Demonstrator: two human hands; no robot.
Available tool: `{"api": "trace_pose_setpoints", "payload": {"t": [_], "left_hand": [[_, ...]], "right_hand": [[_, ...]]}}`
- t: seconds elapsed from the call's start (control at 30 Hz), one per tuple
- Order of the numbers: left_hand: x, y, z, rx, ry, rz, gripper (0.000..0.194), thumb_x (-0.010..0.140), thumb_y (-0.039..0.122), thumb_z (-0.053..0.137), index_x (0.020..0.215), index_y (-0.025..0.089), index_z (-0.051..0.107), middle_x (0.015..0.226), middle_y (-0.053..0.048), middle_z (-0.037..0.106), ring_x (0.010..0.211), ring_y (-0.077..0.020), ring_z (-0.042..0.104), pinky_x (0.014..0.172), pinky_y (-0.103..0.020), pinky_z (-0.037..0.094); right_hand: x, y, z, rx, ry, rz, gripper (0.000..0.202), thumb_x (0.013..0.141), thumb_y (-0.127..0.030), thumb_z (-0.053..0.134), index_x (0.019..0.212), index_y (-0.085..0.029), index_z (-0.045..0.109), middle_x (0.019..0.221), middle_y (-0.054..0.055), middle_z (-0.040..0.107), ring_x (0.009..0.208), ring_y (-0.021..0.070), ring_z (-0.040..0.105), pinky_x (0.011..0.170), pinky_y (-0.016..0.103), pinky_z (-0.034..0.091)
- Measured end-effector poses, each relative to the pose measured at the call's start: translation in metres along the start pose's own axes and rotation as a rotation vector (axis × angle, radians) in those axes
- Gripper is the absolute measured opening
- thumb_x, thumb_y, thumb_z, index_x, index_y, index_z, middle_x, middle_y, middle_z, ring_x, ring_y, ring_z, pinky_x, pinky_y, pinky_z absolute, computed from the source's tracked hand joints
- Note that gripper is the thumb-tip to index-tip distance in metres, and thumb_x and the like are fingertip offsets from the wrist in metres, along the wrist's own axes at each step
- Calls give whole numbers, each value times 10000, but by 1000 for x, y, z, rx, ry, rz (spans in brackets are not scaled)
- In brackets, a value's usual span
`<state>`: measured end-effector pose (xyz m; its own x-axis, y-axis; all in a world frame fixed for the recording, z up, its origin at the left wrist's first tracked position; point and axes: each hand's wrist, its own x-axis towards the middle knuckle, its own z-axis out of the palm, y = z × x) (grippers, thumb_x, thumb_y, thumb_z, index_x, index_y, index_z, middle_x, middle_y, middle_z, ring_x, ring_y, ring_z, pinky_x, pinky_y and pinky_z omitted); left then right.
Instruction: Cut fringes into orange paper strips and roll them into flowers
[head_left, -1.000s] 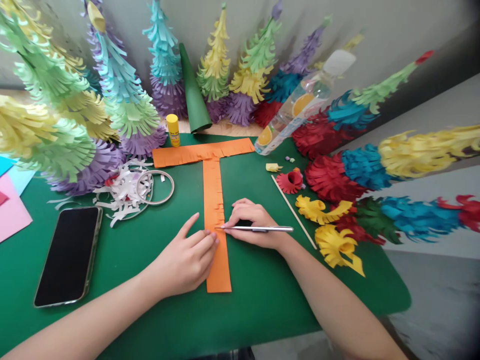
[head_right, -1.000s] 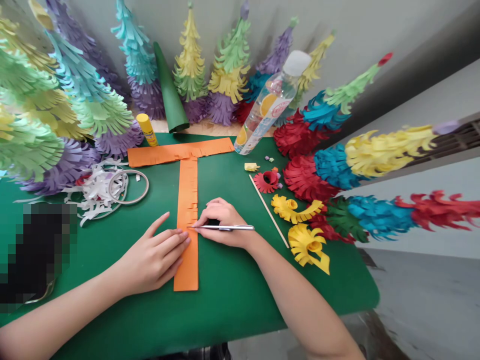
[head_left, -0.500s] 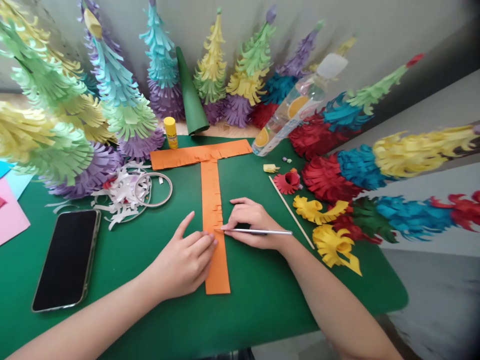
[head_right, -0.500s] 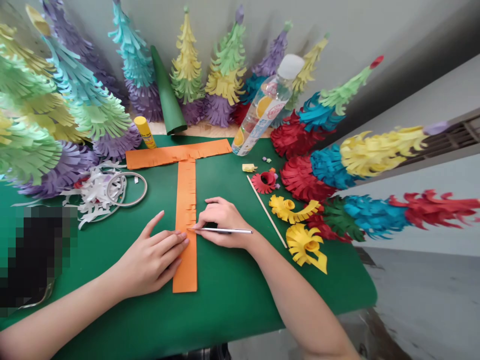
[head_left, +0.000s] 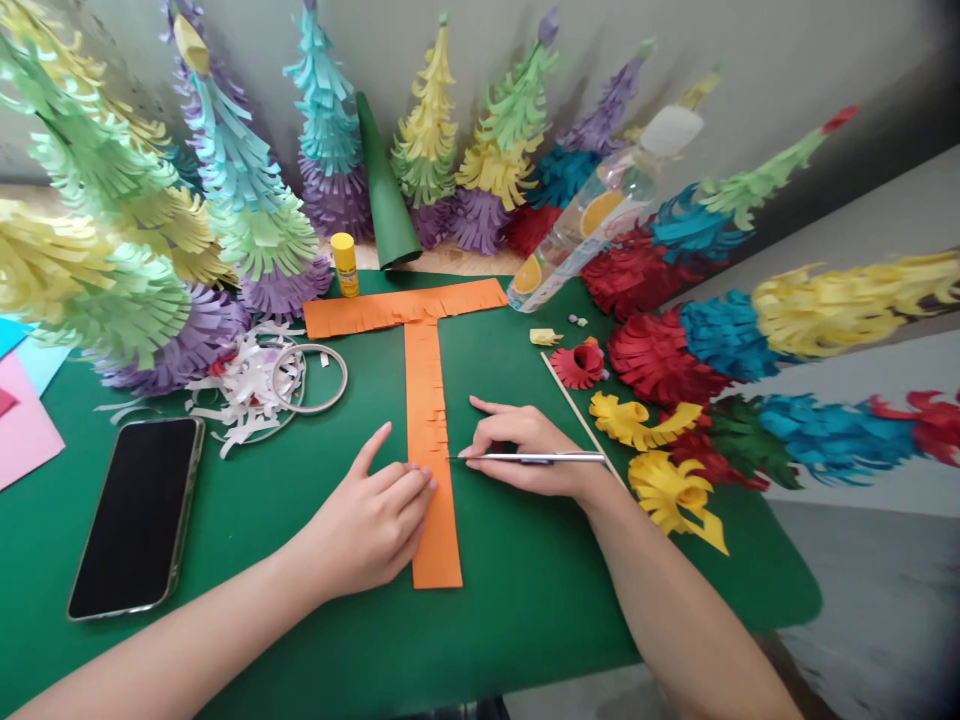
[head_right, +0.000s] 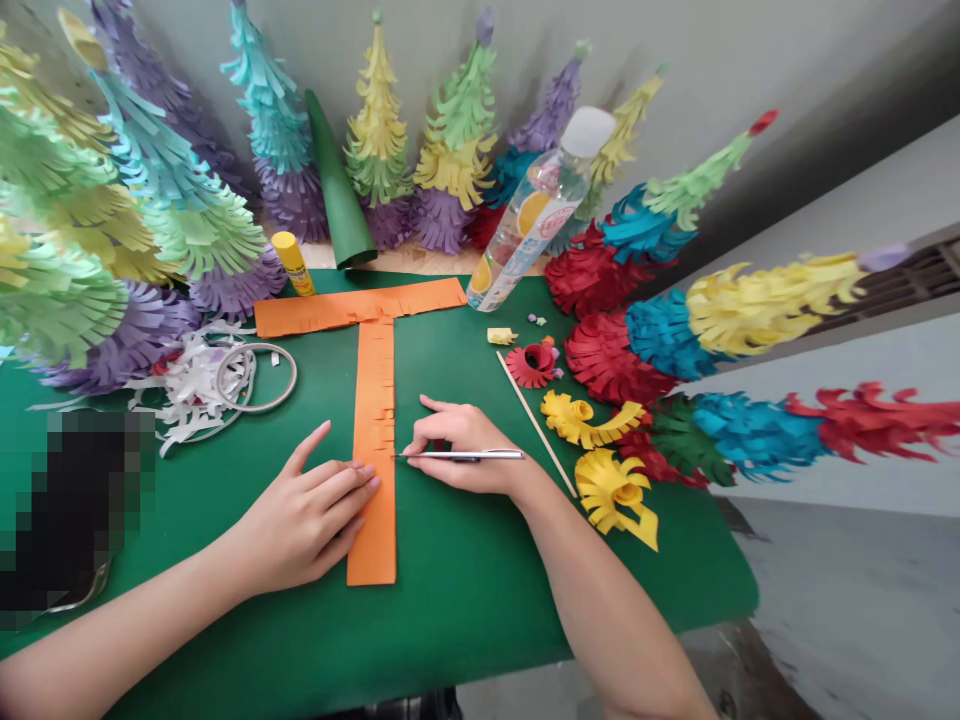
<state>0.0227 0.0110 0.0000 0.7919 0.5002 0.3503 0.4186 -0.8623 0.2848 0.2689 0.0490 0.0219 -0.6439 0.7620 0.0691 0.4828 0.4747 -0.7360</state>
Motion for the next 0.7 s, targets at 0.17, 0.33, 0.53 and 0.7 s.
{"api": "trace_pose_setpoints", "payload": {"t": [0.17, 0.33, 0.53, 0.7], "left_hand": [[-1, 0, 0, 5, 6, -3, 286, 893, 192, 482, 1118, 128, 647, 1021, -72, 694, 913, -190, 629, 1180, -557, 170], [-1, 0, 0, 4, 7, 1, 284, 889, 183, 489, 1119, 126, 645, 1019, -71, 694, 921, -189, 630, 1182, -554, 170], [-1, 0, 1, 0, 5, 3, 286, 889, 183, 491, 1121, 115, 642, 1032, -73, 693, 940, -192, 627, 1191, -544, 139], [-2, 0, 2, 4, 5, 6, 289, 873, 187, 516, 1126, 123, 640, 1029, -70, 690, 942, -193, 632, 1186, -553, 164]], "right_hand": [[-2, 1, -2, 36, 10, 15, 112, 820, -176, 606, 711, -192, 623, 615, -55, 644, 532, 91, 609, 1119, 485, 381], [-4, 7, -1, 103, 78, 36, 96, 801, -214, 653, 708, -192, 644, 632, -44, 678, 550, 101, 636, 1094, 472, 418], [-3, 12, 6, 154, 186, 21, 71, 771, -229, 708, 724, -194, 668, 684, -16, 731, 605, 124, 681, 1056, 468, 453], [-2, 10, 10, 106, 169, 12, 67, 785, -239, 699, 733, -206, 673, 703, -11, 744, 647, 141, 703, 1060, 481, 442]]}}
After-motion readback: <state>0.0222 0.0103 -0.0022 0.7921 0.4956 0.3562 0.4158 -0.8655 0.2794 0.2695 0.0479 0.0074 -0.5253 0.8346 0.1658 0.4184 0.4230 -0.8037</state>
